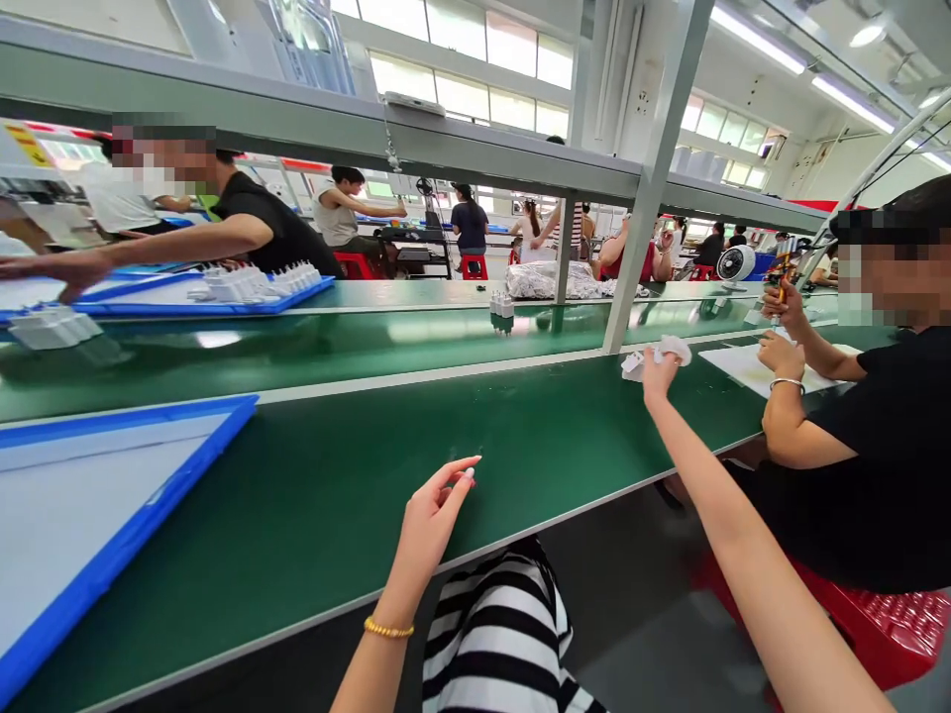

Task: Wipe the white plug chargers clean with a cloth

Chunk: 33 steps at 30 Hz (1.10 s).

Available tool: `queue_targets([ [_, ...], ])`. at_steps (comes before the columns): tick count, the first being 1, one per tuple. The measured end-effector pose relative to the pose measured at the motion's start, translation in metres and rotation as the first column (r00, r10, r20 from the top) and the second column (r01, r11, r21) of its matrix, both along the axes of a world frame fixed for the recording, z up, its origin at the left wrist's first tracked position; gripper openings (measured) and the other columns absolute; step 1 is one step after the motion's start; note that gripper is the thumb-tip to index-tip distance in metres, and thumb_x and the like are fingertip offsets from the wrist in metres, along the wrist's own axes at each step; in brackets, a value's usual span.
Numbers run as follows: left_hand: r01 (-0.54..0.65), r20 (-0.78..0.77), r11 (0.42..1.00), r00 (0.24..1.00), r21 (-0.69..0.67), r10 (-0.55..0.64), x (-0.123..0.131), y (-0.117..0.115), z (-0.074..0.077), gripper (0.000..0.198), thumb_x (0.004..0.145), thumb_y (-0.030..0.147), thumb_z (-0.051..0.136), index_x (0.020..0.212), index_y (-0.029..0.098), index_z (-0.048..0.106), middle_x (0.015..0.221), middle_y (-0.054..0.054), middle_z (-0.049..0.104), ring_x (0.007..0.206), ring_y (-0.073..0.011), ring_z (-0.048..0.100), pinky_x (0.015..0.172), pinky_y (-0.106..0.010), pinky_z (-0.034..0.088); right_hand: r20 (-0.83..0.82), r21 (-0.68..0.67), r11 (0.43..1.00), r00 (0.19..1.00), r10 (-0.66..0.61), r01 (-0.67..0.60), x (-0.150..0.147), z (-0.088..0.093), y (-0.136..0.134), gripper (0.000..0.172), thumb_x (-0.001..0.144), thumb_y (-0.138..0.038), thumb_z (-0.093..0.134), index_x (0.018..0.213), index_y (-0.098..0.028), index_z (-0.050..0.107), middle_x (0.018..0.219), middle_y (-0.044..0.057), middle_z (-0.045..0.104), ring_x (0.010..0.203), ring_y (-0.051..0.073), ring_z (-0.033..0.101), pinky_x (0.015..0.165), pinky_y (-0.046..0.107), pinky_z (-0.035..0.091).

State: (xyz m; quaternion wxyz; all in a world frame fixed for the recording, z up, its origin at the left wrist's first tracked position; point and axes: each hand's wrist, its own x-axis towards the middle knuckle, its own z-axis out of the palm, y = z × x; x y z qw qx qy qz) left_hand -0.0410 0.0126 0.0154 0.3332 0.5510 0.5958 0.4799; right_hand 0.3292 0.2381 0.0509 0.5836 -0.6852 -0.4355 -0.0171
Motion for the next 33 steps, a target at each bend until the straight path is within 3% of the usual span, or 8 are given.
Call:
queue_targets([
  [3,-0.004,0.003,1.000,1.000,-0.017,0.004,-0.001,-0.001,0.001,0.051,0.079,0.058,0.054,0.107,0.019,0.071,0.083,-0.006,0.068,0.075,-0.0195,0.060,0.059,-0.026,0.041,-0.108,-0.104,0.986,0.984,-0.140,0.129,0.040,0.003,0.021,0.049,0.087,-0.048,0.051,0.114,-0.007,0.054,0.127,0.029,0.050,0.127,0.037,0.045,0.107,0.051,0.034],
  [6,-0.016,0.001,1.000,1.000,-0.022,0.016,-0.002,-0.002,-0.001,0.049,0.079,0.057,0.055,0.106,0.020,0.072,0.082,-0.005,0.069,0.074,-0.0189,0.060,0.058,-0.025,0.041,-0.144,-0.167,0.974,0.974,-0.178,0.153,0.061,0.003,0.035,0.050,0.086,-0.049,0.053,0.114,-0.008,0.056,0.130,0.028,0.049,0.128,0.036,0.045,0.108,0.049,0.033],
  [11,-0.044,0.013,0.999,0.999,-0.020,0.045,0.000,-0.003,-0.002,0.044,0.080,0.055,0.055,0.102,0.021,0.074,0.077,-0.004,0.067,0.068,-0.0172,0.058,0.054,-0.024,0.041,-0.121,-0.254,0.966,0.989,-0.085,0.052,0.075,0.005,0.061,0.049,0.087,-0.053,0.051,0.109,-0.010,0.062,0.131,0.027,0.051,0.127,0.035,0.047,0.107,0.046,0.033],
  [16,-0.065,0.018,0.997,0.998,-0.044,0.066,0.001,-0.003,0.001,0.043,0.081,0.054,0.054,0.102,0.022,0.073,0.074,-0.003,0.064,0.066,-0.0166,0.056,0.053,-0.024,0.039,-0.107,-0.331,0.939,0.992,0.067,-0.099,0.071,0.001,0.076,0.043,0.088,-0.056,0.049,0.083,-0.016,0.064,0.104,0.018,0.065,0.108,0.030,0.056,0.096,0.043,0.039],
  [21,-0.047,0.012,0.998,0.999,-0.043,0.047,0.003,-0.003,0.001,0.041,0.082,0.051,0.053,0.101,0.022,0.073,0.074,-0.003,0.064,0.065,-0.0156,0.054,0.054,-0.025,0.037,-0.109,-0.303,0.918,0.966,0.234,-0.257,0.035,-0.009,0.071,0.049,0.082,-0.065,0.051,0.066,-0.019,0.058,0.082,0.009,0.067,0.084,0.022,0.058,0.079,0.035,0.043],
  [26,-0.031,-0.003,0.999,1.000,-0.008,0.031,0.005,0.000,-0.001,0.040,0.083,0.049,0.052,0.102,0.021,0.073,0.073,-0.002,0.064,0.061,-0.0137,0.051,0.054,-0.025,0.035,-0.123,-0.226,0.869,0.898,0.422,-0.440,-0.022,-0.014,0.048,0.062,0.073,-0.078,0.047,0.071,-0.018,0.060,0.078,0.009,0.067,0.076,0.019,0.057,0.069,0.030,0.042],
  [29,-0.020,-0.028,1.000,0.999,0.024,0.021,0.006,0.001,-0.001,0.040,0.084,0.047,0.051,0.103,0.020,0.073,0.071,-0.001,0.064,0.056,-0.0123,0.047,0.054,-0.024,0.034,-0.121,-0.221,0.802,0.832,0.542,-0.555,-0.061,-0.016,0.025,0.064,0.071,-0.080,0.046,0.071,-0.018,0.060,0.078,0.008,0.067,0.075,0.018,0.056,0.067,0.030,0.041],
  [33,0.014,-0.070,0.999,0.998,0.053,-0.011,0.008,0.001,0.000,0.038,0.086,0.043,0.049,0.103,0.019,0.072,0.070,-0.001,0.064,0.055,-0.0120,0.046,0.055,-0.024,0.035,-0.121,-0.244,0.666,0.703,0.700,-0.705,-0.114,-0.020,-0.014,0.064,0.071,-0.080,0.046,0.072,-0.018,0.061,0.076,0.007,0.067,0.071,0.018,0.057,0.065,0.029,0.040],
])
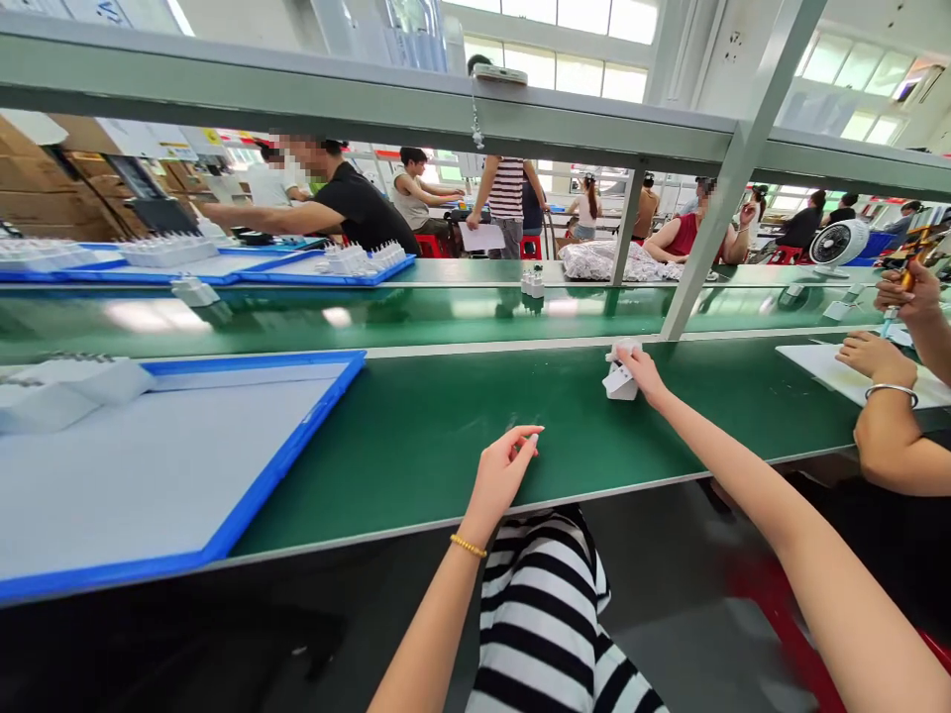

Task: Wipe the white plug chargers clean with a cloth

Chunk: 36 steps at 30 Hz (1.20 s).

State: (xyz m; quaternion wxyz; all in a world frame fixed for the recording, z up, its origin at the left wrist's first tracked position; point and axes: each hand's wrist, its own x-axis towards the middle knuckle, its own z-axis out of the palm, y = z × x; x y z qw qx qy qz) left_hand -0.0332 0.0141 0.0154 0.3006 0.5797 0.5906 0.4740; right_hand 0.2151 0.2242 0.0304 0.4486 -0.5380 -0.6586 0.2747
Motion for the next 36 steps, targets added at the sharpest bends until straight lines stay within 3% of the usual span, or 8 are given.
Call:
queue_targets([
  [5,-0.008,-0.113,1.000,0.994,-0.003,0.008,0.004,0.003,-0.002,0.033,0.086,0.034,0.052,0.111,0.022,0.069,0.083,0.000,0.069,0.056,-0.0111,0.047,0.059,-0.025,0.039,0.026,-0.007,0.979,0.979,0.204,-0.204,-0.056,0.001,-0.052,0.065,0.070,-0.083,0.044,0.072,-0.020,0.060,0.073,0.004,0.064,0.072,0.019,0.057,0.066,0.030,0.042],
  [9,0.011,-0.219,1.000,0.976,0.021,-0.006,0.006,0.006,-0.006,0.035,0.087,0.029,0.053,0.120,0.025,0.064,0.102,-0.001,0.070,0.060,-0.0114,0.051,0.065,-0.026,0.041,0.018,0.147,0.959,0.970,0.242,-0.242,-0.072,0.013,-0.087,0.067,0.079,-0.081,0.035,0.085,-0.020,0.063,0.088,0.006,0.066,0.088,0.023,0.058,0.079,0.034,0.044],
  [12,0.048,-0.227,0.999,0.973,0.020,-0.042,0.006,0.005,-0.006,0.031,0.090,0.034,0.050,0.115,0.024,0.066,0.105,-0.003,0.071,0.066,-0.0136,0.055,0.067,-0.028,0.042,0.028,0.252,0.963,0.995,0.094,-0.098,-0.066,0.023,-0.113,0.064,0.086,-0.077,0.029,0.074,-0.021,0.057,0.081,0.006,0.062,0.081,0.021,0.055,0.075,0.033,0.043],
  [15,0.070,-0.217,0.997,0.974,0.018,-0.064,0.005,0.004,-0.005,0.030,0.091,0.042,0.050,0.106,0.024,0.069,0.101,-0.002,0.071,0.070,-0.0150,0.057,0.067,-0.028,0.042,0.168,0.308,0.950,0.980,-0.104,0.048,-0.053,0.025,-0.142,0.061,0.089,-0.073,0.030,0.059,-0.022,0.047,0.066,0.003,0.053,0.068,0.018,0.049,0.063,0.029,0.036],
  [20,0.154,-0.186,0.988,0.971,-0.009,-0.153,0.005,-0.001,-0.001,0.030,0.087,0.048,0.053,0.094,0.026,0.071,0.098,0.000,0.072,0.072,-0.0154,0.057,0.068,-0.028,0.042,0.454,0.414,0.897,0.818,-0.352,0.156,-0.042,0.014,-0.185,0.058,0.094,-0.061,0.035,0.058,-0.021,0.055,0.061,0.005,0.053,0.072,0.019,0.050,0.057,0.027,0.024],
  [24,0.174,-0.165,0.985,0.971,-0.023,-0.175,0.006,-0.003,0.002,0.031,0.085,0.048,0.054,0.094,0.025,0.073,0.098,-0.001,0.073,0.074,-0.0165,0.058,0.069,-0.030,0.043,0.549,0.436,0.888,0.738,-0.392,0.148,-0.045,0.007,-0.199,0.055,0.095,-0.061,0.037,0.068,-0.021,0.064,0.068,0.008,0.060,0.080,0.022,0.054,0.054,0.027,0.020],
  [29,0.174,-0.173,0.985,0.970,0.003,-0.171,0.006,-0.002,0.001,0.030,0.084,0.045,0.056,0.093,0.024,0.075,0.099,-0.002,0.075,0.076,-0.0173,0.060,0.070,-0.029,0.044,0.587,0.394,0.906,0.717,-0.376,0.153,-0.057,0.008,-0.198,0.049,0.089,-0.066,0.046,0.080,-0.022,0.067,0.078,0.010,0.066,0.082,0.024,0.056,0.055,0.027,0.025],
  [36,0.188,-0.194,0.982,0.963,-0.014,-0.187,0.007,-0.004,0.003,0.030,0.085,0.044,0.057,0.099,0.025,0.076,0.095,-0.002,0.075,0.074,-0.0163,0.062,0.068,-0.027,0.045,0.607,0.352,0.926,0.721,-0.335,0.134,-0.065,0.011,-0.190,0.037,0.095,-0.047,0.043,0.081,-0.022,0.066,0.082,0.010,0.068,0.082,0.023,0.058,0.057,0.028,0.030],
])
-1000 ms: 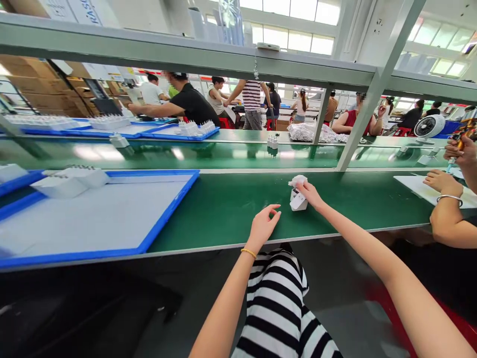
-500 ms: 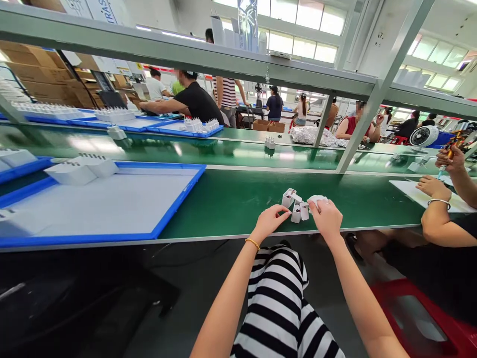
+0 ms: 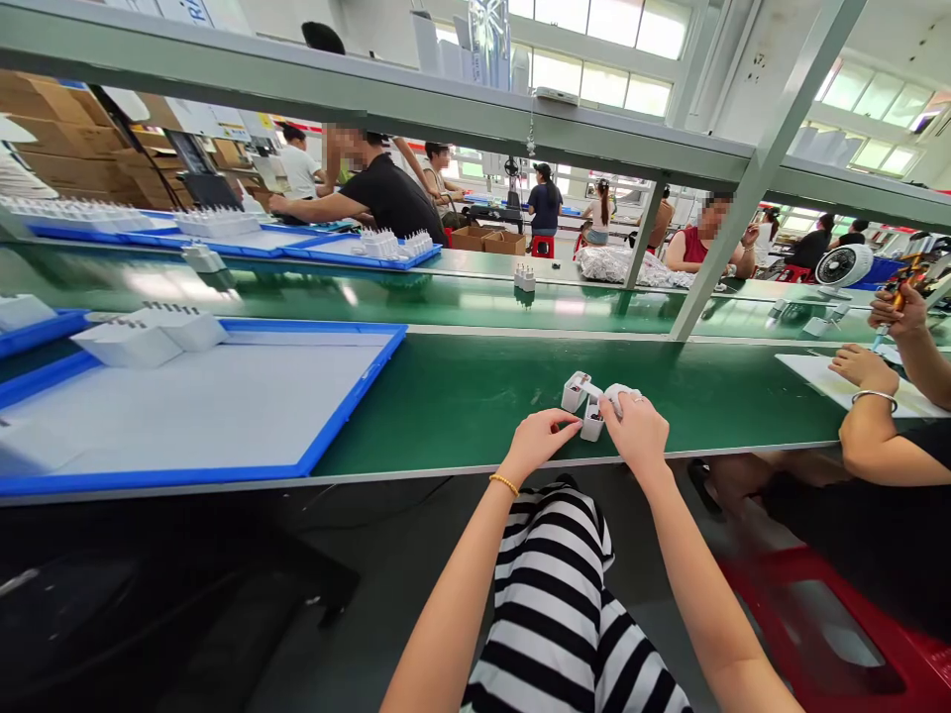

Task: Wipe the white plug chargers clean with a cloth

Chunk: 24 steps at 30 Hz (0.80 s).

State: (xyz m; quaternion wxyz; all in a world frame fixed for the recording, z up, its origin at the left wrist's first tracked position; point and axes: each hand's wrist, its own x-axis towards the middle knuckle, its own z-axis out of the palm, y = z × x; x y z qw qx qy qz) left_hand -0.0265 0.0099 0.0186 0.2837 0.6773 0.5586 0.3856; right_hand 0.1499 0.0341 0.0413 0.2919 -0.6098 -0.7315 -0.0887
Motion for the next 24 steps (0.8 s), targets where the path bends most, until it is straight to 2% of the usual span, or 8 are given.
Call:
queue_targets([
  [2,-0.012,-0.004,1.000,1.000,-0.009,0.012,0.001,-0.001,0.001,0.035,0.083,0.043,0.061,0.113,0.027,0.072,0.104,-0.001,0.074,0.069,-0.0144,0.061,0.065,-0.027,0.045,0.005,-0.042,0.999,0.999,0.033,-0.033,0.000,0.001,0.000,0.033,0.096,-0.042,0.041,0.085,-0.022,0.065,0.085,0.010,0.068,0.087,0.024,0.058,0.059,0.029,0.032],
  [5,-0.014,-0.011,1.000,1.000,-0.025,0.013,0.002,-0.002,0.003,0.055,0.079,0.042,0.067,0.132,0.029,0.059,0.114,-0.001,0.071,0.068,-0.0134,0.060,0.064,-0.026,0.044,0.007,-0.101,0.990,0.994,0.105,-0.103,0.001,0.001,-0.002,0.029,0.097,-0.037,0.038,0.091,-0.022,0.063,0.092,0.010,0.068,0.094,0.025,0.059,0.063,0.030,0.036],
  [9,-0.009,-0.049,0.999,0.999,-0.045,0.007,0.002,-0.003,0.004,0.072,0.074,0.049,0.072,0.140,0.031,0.051,0.098,0.000,0.071,0.071,-0.0150,0.061,0.064,-0.025,0.042,0.044,-0.108,0.972,0.975,0.216,-0.211,0.000,0.001,-0.010,0.029,0.099,-0.036,0.035,0.093,-0.022,0.060,0.095,0.010,0.068,0.096,0.025,0.058,0.067,0.030,0.039],
  [13,0.007,-0.101,1.000,0.995,-0.022,-0.010,0.002,-0.002,0.001,0.082,0.073,0.054,0.071,0.146,0.032,0.042,0.082,0.003,0.064,0.073,-0.0165,0.060,0.066,-0.026,0.042,0.146,-0.057,0.942,0.931,0.334,-0.329,0.001,0.005,-0.016,0.033,0.101,-0.035,0.031,0.091,-0.021,0.059,0.093,0.010,0.067,0.090,0.024,0.057,0.071,0.031,0.041],
  [16,0.015,-0.092,0.999,0.996,0.037,-0.012,0.002,-0.001,-0.002,0.086,0.071,0.055,0.073,0.146,0.029,0.041,0.087,0.000,0.062,0.080,-0.0189,0.057,0.071,-0.028,0.045,0.309,-0.027,0.899,0.851,0.424,-0.438,0.004,0.015,-0.011,0.033,0.102,-0.032,0.033,0.091,-0.017,0.060,0.089,0.011,0.066,0.087,0.025,0.055,0.075,0.034,0.040],
  [20,0.002,-0.066,0.998,0.998,0.056,0.001,0.003,-0.002,-0.004,0.089,0.068,0.054,0.076,0.145,0.028,0.040,0.092,-0.003,0.061,0.094,-0.0230,0.056,0.079,-0.033,0.048,0.546,-0.061,0.828,0.676,0.495,-0.557,0.008,0.032,0.004,0.027,0.100,-0.027,0.039,0.093,-0.015,0.063,0.091,0.013,0.066,0.084,0.025,0.053,0.074,0.035,0.035],
  [24,0.004,-0.053,0.998,0.999,0.064,0.000,0.003,-0.003,-0.002,0.085,0.070,0.053,0.076,0.144,0.027,0.041,0.103,-0.005,0.063,0.101,-0.0250,0.056,0.085,-0.036,0.048,0.651,-0.113,0.785,0.552,0.522,-0.609,0.006,0.038,0.014,0.019,0.096,-0.019,0.045,0.097,-0.016,0.063,0.099,0.013,0.065,0.083,0.024,0.052,0.072,0.034,0.032],
])
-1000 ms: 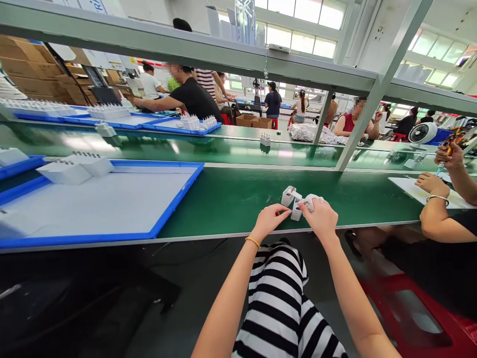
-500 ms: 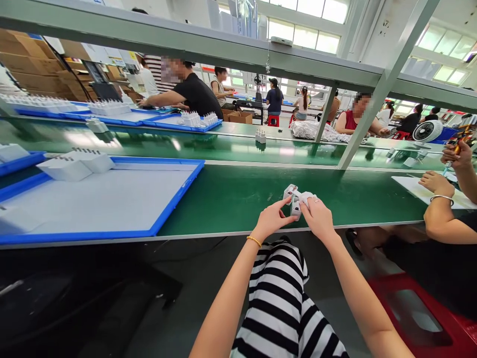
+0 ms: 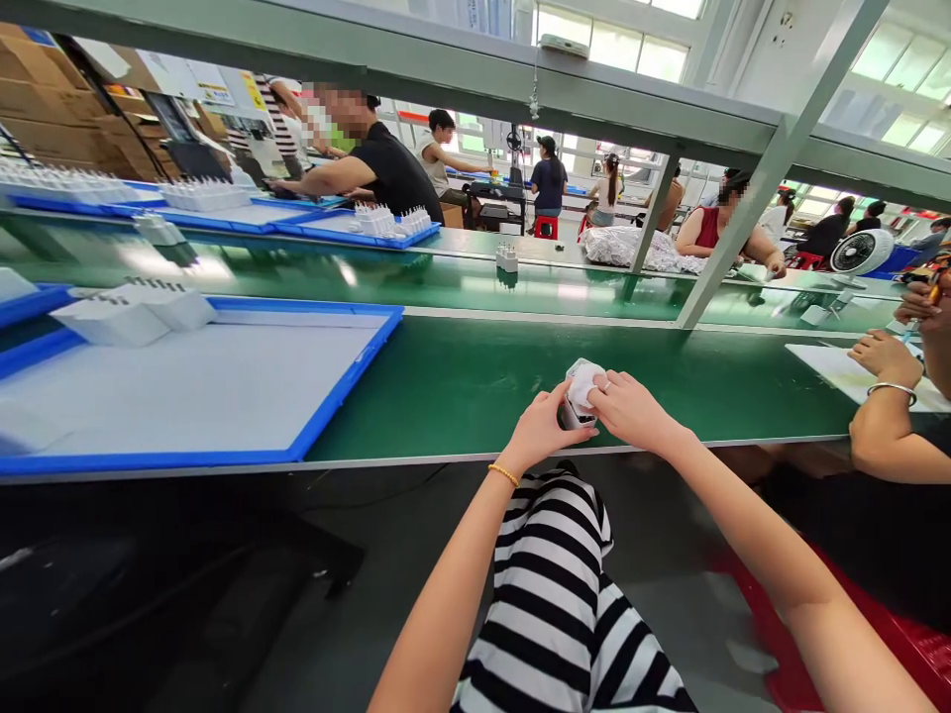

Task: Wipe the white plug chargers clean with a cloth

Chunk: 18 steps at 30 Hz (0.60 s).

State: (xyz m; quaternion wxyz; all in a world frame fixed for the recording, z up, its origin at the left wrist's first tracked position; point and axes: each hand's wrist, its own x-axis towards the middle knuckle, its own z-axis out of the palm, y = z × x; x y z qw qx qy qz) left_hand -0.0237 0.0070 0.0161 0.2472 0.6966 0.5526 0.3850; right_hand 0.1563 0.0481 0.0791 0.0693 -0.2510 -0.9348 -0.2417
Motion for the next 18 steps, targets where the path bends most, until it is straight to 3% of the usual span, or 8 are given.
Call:
queue_targets([
  [6,0.002,-0.024,0.999,1.000,0.039,-0.001,-0.001,0.000,-0.003,0.078,0.073,0.054,0.073,0.141,0.029,0.043,0.109,-0.005,0.065,0.102,-0.0258,0.058,0.084,-0.037,0.049,0.057,0.027,1.000,0.998,0.015,-0.016,-0.003,-0.001,0.001,0.018,0.091,-0.013,0.048,0.097,-0.018,0.064,0.103,0.012,0.065,0.084,0.024,0.051,0.072,0.034,0.030],
  [10,0.008,-0.059,0.995,0.998,0.096,-0.002,0.000,0.002,-0.007,0.061,0.075,0.053,0.071,0.128,0.026,0.056,0.105,-0.004,0.066,0.098,-0.0249,0.061,0.083,-0.036,0.051,0.085,0.019,1.000,0.996,0.012,-0.014,-0.004,0.002,-0.002,0.016,0.090,-0.012,0.051,0.097,-0.018,0.065,0.102,0.012,0.065,0.086,0.024,0.052,0.073,0.035,0.030],
  [15,-0.005,-0.098,0.957,0.995,0.289,0.035,0.002,0.002,-0.011,0.046,0.078,0.045,0.071,0.117,0.023,0.062,0.136,-0.008,0.054,0.114,-0.0243,0.057,0.097,-0.038,0.048,0.108,-0.012,1.000,0.994,0.028,-0.027,-0.004,0.005,-0.003,0.018,0.089,-0.011,0.051,0.098,-0.018,0.064,0.103,0.012,0.065,0.086,0.023,0.053,0.073,0.034,0.030],
  [18,-0.014,-0.185,0.912,0.978,0.411,0.099,0.005,-0.001,-0.012,0.043,0.080,0.041,0.070,0.117,0.020,0.062,0.134,-0.009,0.058,0.114,-0.0258,0.056,0.100,-0.042,0.045,0.118,-0.019,0.999,0.992,0.047,-0.045,-0.002,0.006,-0.003,0.018,0.089,-0.009,0.050,0.096,-0.018,0.064,0.101,0.011,0.065,0.086,0.023,0.052,0.073,0.033,0.030],
])
